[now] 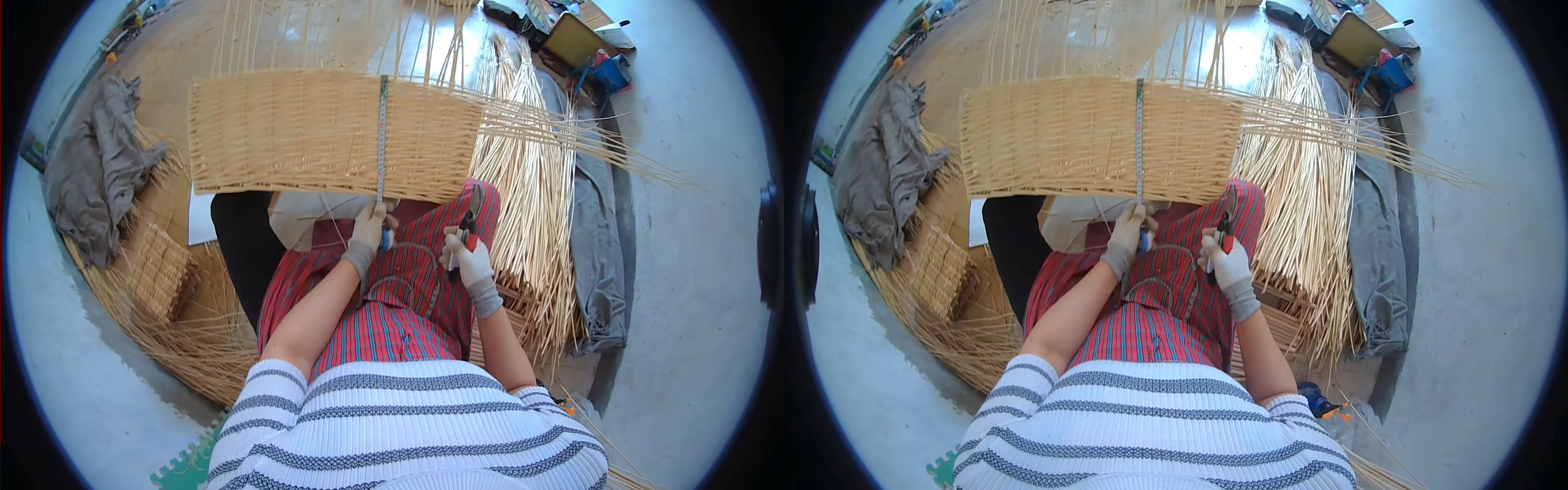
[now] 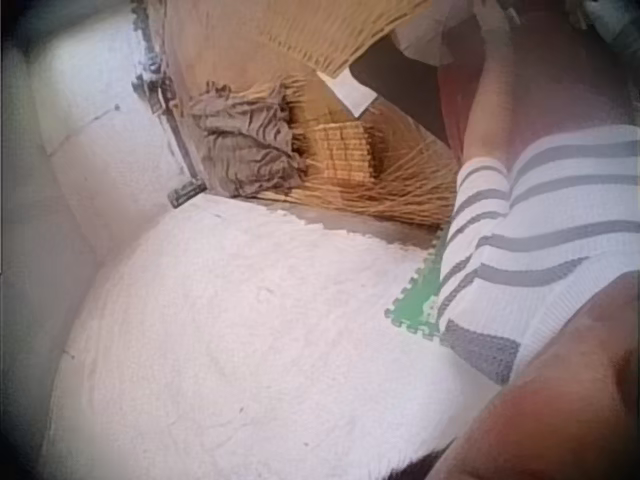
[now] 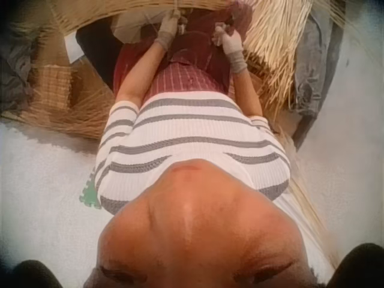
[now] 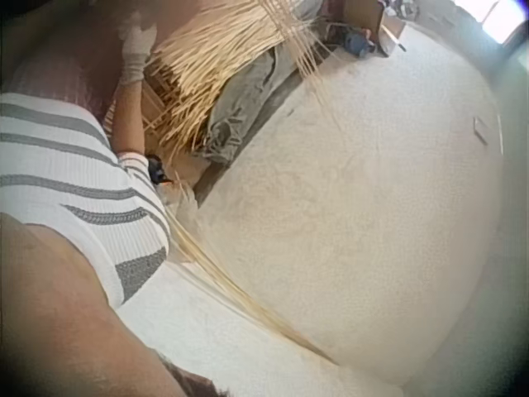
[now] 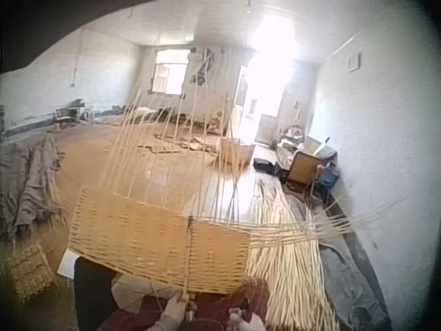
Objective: Weaving a bamboo basket, measuring dimensions and cutting strips to size.
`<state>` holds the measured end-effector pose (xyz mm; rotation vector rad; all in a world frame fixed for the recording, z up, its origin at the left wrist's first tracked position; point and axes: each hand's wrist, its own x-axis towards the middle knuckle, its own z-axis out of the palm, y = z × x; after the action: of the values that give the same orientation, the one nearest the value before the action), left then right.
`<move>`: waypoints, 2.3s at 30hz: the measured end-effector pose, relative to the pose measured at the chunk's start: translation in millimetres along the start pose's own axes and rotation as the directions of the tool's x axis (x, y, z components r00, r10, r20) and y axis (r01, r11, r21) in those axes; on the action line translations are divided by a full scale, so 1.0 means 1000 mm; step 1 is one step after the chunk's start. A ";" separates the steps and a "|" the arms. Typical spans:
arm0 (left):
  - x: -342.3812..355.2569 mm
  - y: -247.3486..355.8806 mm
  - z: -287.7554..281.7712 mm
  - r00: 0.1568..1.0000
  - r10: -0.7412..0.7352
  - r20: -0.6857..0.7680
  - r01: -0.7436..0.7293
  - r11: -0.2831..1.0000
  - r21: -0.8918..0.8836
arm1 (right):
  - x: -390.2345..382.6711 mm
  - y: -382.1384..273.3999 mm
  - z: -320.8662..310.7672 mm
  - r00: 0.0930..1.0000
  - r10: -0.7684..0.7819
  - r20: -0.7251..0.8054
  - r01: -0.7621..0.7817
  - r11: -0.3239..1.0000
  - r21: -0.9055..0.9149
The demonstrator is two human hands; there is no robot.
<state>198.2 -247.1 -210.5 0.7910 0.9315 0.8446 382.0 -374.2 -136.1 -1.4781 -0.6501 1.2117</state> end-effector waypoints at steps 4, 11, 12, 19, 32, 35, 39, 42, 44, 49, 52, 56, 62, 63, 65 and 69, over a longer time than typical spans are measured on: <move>-0.009 0.039 0.014 0.988 0.114 -0.104 -0.105 0.991 0.086 | 0.004 -0.005 -0.007 0.998 0.069 0.009 -0.068 0.997 -0.041; 0.026 0.151 0.032 0.644 0.757 0.116 -0.648 0.458 0.609 | 0.008 -0.097 0.008 0.936 -0.333 0.116 0.345 0.796 -0.498; 0.024 0.173 0.050 0.517 0.823 0.233 -0.679 0.230 0.697 | 0.013 -0.122 0.011 0.888 -0.434 0.150 0.441 0.713 -0.545; 0.047 0.173 0.109 0.654 0.542 0.528 -0.452 -0.280 0.847 | 0.077 -0.272 0.053 0.424 -0.745 0.514 0.451 -0.319 -0.834; 0.017 0.149 0.113 0.850 0.309 0.427 -0.369 -0.232 0.900 | 0.127 -0.297 0.126 0.682 -0.142 0.718 0.291 -0.847 -0.444; 0.020 0.140 0.110 0.792 0.403 0.459 -0.389 -0.247 0.888 | 0.126 -0.300 0.135 0.718 -0.094 0.690 0.278 -0.869 -0.408; 0.036 0.126 0.109 0.650 0.559 0.515 -0.429 -0.289 0.856 | 0.132 -0.309 0.140 0.799 0.017 0.602 0.360 -0.814 -0.455; 0.044 0.122 0.107 0.576 0.626 0.526 -0.476 -0.267 0.838 | 0.132 -0.309 0.141 0.813 0.029 0.581 0.364 -0.805 -0.468; 0.046 0.119 0.106 0.502 0.680 0.534 -0.488 -0.287 0.824 | 0.131 -0.305 0.133 0.761 -0.021 0.649 0.384 -0.791 -0.476; 0.046 0.108 0.099 0.479 0.708 0.519 -0.516 -0.252 0.819 | 0.133 -0.307 0.142 0.803 0.029 0.595 0.390 -0.781 -0.487; 0.035 0.115 0.100 0.526 0.663 0.532 -0.462 -0.303 0.834 | 0.139 -0.315 0.154 0.829 0.126 0.546 0.426 -0.774 -0.469; 0.025 0.135 0.118 0.709 0.542 0.452 -0.423 -0.186 0.887 | 0.158 -0.320 0.165 0.873 0.244 0.423 0.441 -0.767 -0.467; 0.055 0.125 0.116 0.597 0.682 0.423 -0.428 -0.175 0.887 | 0.149 -0.294 0.165 0.829 0.134 0.544 0.409 -0.808 -0.425; 0.052 0.127 0.117 0.595 0.683 0.425 -0.431 -0.176 0.885 | 0.148 -0.290 0.162 0.814 0.101 0.572 0.397 -0.816 -0.421; 0.046 0.126 0.117 0.564 0.697 0.442 -0.487 -0.152 0.860 | 0.143 -0.285 0.148 0.777 0.074 0.625 0.389 -0.837 -0.384; 0.043 0.126 0.130 0.517 0.711 0.476 -0.537 -0.163 0.828 | 0.128 -0.287 0.137 0.812 -0.003 0.584 0.241 -0.909 -0.340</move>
<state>297.8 -179.8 -67.9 2.5744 1.1564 1.1690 356.9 -128.0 100.6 -2.0531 -3.0301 -1.0954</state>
